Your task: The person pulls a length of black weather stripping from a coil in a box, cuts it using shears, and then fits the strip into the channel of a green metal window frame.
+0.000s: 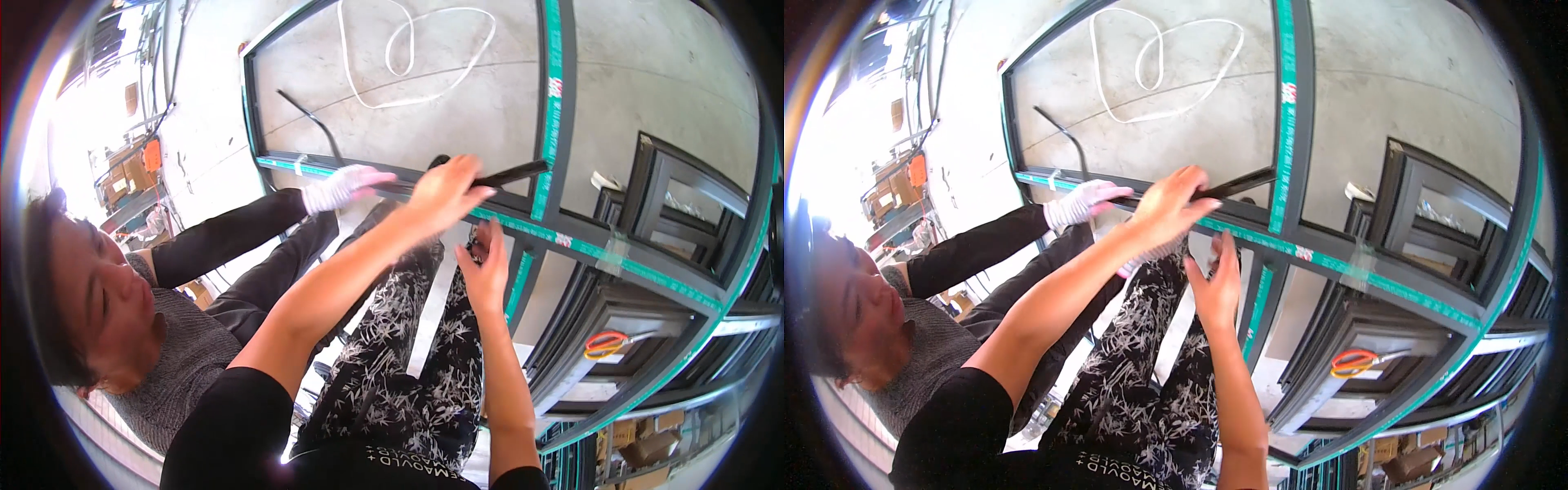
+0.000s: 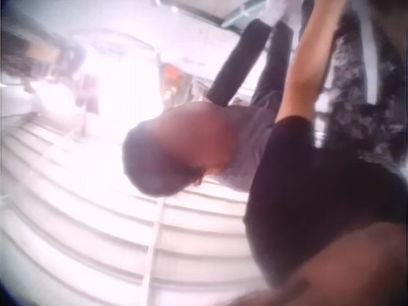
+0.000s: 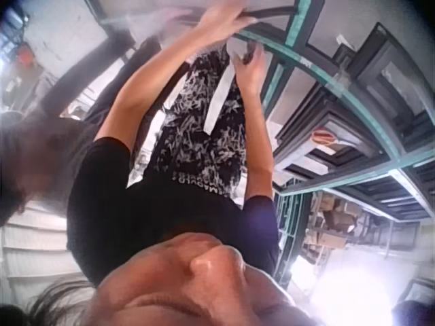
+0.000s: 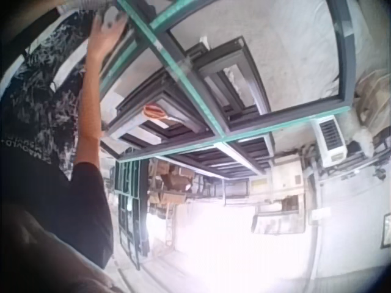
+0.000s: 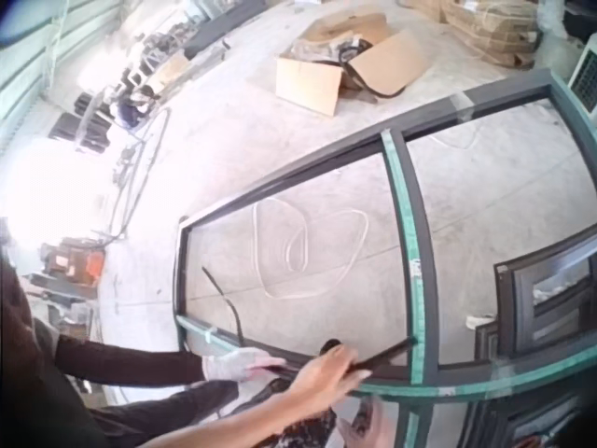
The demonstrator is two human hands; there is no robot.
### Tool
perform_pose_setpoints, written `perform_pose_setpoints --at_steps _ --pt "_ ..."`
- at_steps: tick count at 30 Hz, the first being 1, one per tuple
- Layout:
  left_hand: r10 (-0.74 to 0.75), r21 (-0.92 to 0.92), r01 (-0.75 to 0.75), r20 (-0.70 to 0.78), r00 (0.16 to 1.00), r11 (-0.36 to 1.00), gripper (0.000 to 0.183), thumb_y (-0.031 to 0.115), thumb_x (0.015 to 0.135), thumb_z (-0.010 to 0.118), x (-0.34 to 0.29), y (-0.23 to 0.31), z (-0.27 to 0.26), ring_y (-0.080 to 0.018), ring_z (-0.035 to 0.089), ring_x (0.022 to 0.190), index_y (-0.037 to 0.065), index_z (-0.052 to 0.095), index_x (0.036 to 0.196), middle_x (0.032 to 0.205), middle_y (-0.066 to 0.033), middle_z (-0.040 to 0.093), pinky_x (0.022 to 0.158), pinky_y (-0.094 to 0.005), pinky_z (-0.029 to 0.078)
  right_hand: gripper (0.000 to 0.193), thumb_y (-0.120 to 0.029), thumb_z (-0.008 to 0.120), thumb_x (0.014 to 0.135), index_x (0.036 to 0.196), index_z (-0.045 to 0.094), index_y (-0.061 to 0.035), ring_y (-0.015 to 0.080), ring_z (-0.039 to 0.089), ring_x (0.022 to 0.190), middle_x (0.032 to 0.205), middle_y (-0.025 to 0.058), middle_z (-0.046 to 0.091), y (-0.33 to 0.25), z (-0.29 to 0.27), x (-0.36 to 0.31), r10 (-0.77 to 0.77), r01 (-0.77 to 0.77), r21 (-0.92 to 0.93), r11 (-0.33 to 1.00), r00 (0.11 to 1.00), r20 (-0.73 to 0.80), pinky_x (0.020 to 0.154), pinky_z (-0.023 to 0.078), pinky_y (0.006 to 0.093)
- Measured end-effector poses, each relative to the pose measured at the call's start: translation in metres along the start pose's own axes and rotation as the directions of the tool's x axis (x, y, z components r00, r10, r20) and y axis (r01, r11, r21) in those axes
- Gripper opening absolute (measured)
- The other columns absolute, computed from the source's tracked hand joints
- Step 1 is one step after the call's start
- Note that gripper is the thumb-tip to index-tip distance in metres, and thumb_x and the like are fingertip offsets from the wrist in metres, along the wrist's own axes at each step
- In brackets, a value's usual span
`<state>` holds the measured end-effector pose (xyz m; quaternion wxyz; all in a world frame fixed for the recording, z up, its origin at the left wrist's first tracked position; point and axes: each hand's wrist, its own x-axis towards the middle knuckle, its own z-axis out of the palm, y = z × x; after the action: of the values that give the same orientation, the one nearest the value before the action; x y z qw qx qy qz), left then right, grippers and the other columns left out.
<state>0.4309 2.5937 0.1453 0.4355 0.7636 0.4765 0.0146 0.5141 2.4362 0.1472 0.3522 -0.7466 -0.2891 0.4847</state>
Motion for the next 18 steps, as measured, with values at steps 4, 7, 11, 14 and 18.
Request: perform_pose_setpoints --at_steps 4,7,11,14,18 --pt "-0.079 -0.828 0.072 0.034 0.996 0.556 0.022 0.013 0.087 0.066 0.032 0.100 -0.043 -0.0096 0.058 0.065 0.002 0.048 0.089 0.073 -0.0046 0.058 0.057 -0.0236 0.045 0.050 -0.006 0.063 0.087 0.132 0.041 -0.0038 0.0185 0.051 0.112 0.126 0.0121 0.050 -0.025 0.060 0.080 -0.193 0.187 0.409 0.893 0.981 -0.027 0.093 0.044 0.0339" --pt "-0.137 -0.942 -0.033 -0.083 0.987 0.334 0.027 0.026 0.090 0.063 0.057 0.125 -0.091 -0.0086 0.058 0.069 0.002 0.053 0.090 0.073 -0.0045 0.061 0.064 -0.0213 0.041 0.030 -0.007 0.060 0.090 0.118 0.051 -0.0003 0.0157 0.056 0.104 0.113 0.0099 0.059 -0.101 0.078 0.085 0.069 -0.318 0.573 0.755 0.908 0.413 0.090 0.045 0.0310" --pt "-0.363 -0.837 -0.266 -0.464 0.808 0.478 0.013 0.009 0.091 0.056 0.093 0.062 -0.196 -0.0229 0.061 0.073 -0.002 0.055 0.086 0.080 -0.0137 0.061 0.074 -0.0328 0.050 0.011 -0.007 0.066 0.085 0.090 0.058 -0.0008 0.0064 0.050 0.067 0.073 -0.0018 0.053 -0.060 0.098 0.077 0.002 -0.070 0.545 0.836 0.992 0.124 0.060 0.043 0.0216" --pt "-0.638 -0.825 -0.381 -0.565 0.523 0.417 0.017 0.005 0.092 0.055 0.112 -0.070 -0.272 -0.0290 0.061 0.077 -0.008 0.046 0.096 0.087 -0.0171 0.056 0.073 -0.0438 0.058 0.016 -0.016 0.063 0.090 0.091 0.058 -0.0008 0.0086 0.052 0.060 0.067 0.0016 0.051 -0.042 0.087 0.096 -0.240 0.228 0.186 0.956 0.970 0.041 0.059 0.045 0.0242" --pt "-0.623 -0.790 -0.056 -0.523 0.582 0.611 0.027 0.024 0.094 0.058 0.074 -0.157 -0.266 -0.0246 0.061 0.087 -0.002 0.053 0.099 0.098 -0.0118 0.056 0.090 -0.0372 0.051 0.024 -0.024 0.056 0.095 0.090 0.056 -0.0008 0.0082 0.046 0.051 0.063 -0.0001 0.048 -0.072 0.097 0.113 0.071 -0.180 0.571 0.801 0.976 0.208 0.050 0.042 0.0256"
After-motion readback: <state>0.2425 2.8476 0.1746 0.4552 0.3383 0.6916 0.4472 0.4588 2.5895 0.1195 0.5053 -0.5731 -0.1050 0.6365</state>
